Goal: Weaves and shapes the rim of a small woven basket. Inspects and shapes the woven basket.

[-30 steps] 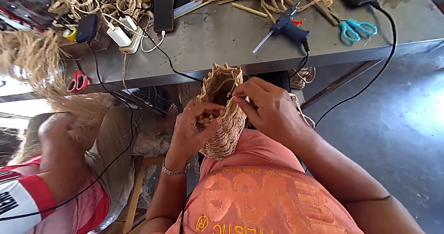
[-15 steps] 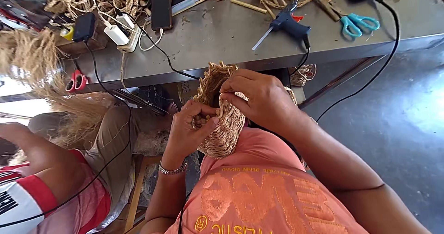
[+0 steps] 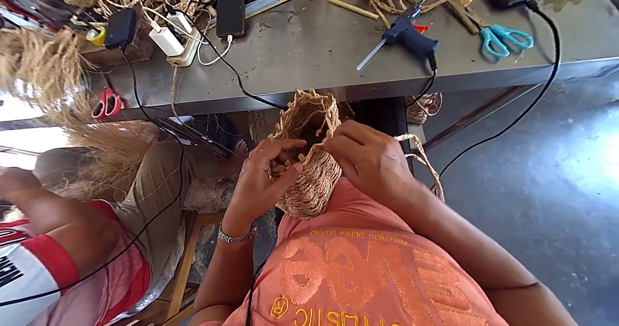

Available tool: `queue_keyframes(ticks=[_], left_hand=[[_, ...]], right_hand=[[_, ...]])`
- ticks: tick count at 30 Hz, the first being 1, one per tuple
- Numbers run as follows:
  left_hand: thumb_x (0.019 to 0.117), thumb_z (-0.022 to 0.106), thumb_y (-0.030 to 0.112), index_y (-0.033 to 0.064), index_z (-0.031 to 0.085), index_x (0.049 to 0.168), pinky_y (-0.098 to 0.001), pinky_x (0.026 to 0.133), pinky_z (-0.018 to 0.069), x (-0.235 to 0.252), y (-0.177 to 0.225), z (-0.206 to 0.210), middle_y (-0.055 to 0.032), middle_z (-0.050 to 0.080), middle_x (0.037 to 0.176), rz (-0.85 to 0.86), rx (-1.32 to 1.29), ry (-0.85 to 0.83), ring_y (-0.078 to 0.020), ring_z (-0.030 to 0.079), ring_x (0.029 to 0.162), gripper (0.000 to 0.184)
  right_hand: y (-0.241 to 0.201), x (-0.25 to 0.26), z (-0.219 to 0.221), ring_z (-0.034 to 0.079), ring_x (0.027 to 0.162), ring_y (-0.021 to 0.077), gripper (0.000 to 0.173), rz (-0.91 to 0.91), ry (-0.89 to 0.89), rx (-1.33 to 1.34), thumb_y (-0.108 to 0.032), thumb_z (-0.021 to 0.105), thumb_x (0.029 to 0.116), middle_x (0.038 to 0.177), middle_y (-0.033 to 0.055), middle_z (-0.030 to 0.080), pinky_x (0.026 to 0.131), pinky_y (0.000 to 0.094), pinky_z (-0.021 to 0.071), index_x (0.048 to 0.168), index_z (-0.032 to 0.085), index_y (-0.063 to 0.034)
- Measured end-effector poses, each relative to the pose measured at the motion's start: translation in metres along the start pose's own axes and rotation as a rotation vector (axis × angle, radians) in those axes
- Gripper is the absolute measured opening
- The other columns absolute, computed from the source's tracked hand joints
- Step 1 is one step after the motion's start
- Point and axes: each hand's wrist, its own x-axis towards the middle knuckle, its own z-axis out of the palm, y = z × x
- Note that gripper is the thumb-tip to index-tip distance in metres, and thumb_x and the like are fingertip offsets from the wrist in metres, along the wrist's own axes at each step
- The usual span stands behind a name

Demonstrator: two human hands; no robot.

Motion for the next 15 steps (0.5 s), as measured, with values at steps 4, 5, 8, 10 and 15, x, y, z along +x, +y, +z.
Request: queue_keyframes(ticks=[4, 5, 8, 10, 15], left_hand=[[0.0973, 0.057, 0.031, 0.0171, 0.076, 0.111, -0.0418, 0.094, 0.0421, -0.001, 0.006, -0.004, 0.0068, 0.065, 0.097, 0.04, 0.139, -0.035, -0.0109, 0.056, 0.102, 0.027], [0.0974, 0.058, 0.034, 0.0178, 0.077, 0.11, -0.0395, 0.092, 0.0437, 0.0, 0.006, -0.005, 0.0076, 0.064, 0.096, 0.041, 0.151, -0.035, -0.0103, 0.056, 0.102, 0.027], [0.0927, 0.07, 0.048, 0.02, 0.077, 0.11, -0.0408, 0.093, 0.0448, 0.001, 0.009, 0.002, 0.0084, 0.064, 0.096, 0.023, 0.149, 0.03, -0.0112, 0.056, 0.102, 0.033], [0.091, 0.073, 0.045, 0.0207, 0.076, 0.11, -0.0451, 0.096, 0.0426, 0.002, 0.009, 0.012, 0.0068, 0.061, 0.103, 0.025, 0.179, 0.095, -0.0123, 0.055, 0.106, 0.031], [0.0938, 0.07, 0.043, 0.0196, 0.076, 0.11, -0.0451, 0.106, 0.0412, 0.011, 0.001, -0.003, 0.0032, 0.059, 0.122, 0.054, 0.145, 0.103, -0.0141, 0.052, 0.121, 0.029]], right_hand=[[0.001, -0.017, 0.011, 0.07, 0.1, 0.0236, 0.024, -0.006, 0.059, 0.06, -0.005, 0.058, 0.0998, 0.108, 0.0126, 0.071, 0.085, 0.0357, 0.0588, 0.115, 0.076, -0.0047], [0.001, -0.02, 0.014, 0.07, 0.102, 0.0234, 0.025, -0.014, 0.071, 0.074, -0.004, 0.057, 0.0994, 0.11, 0.0131, 0.072, 0.087, 0.0353, 0.0587, 0.117, 0.075, -0.0044], [0.002, -0.027, 0.021, 0.07, 0.1, 0.022, 0.027, -0.001, 0.116, 0.096, -0.003, 0.058, 0.0992, 0.11, 0.0138, 0.071, 0.086, 0.033, 0.0588, 0.12, 0.074, -0.0033], [0.002, -0.029, 0.024, 0.068, 0.096, 0.0207, 0.028, 0.031, 0.133, 0.102, -0.004, 0.057, 0.1001, 0.108, 0.0133, 0.069, 0.081, 0.0322, 0.0586, 0.124, 0.072, -0.0031], [0.007, -0.029, 0.013, 0.067, 0.081, 0.0132, 0.023, 0.163, 0.098, 0.162, -0.02, 0.06, 0.1035, 0.095, 0.0059, 0.071, 0.072, 0.0308, 0.0581, 0.113, 0.076, -0.0067]])
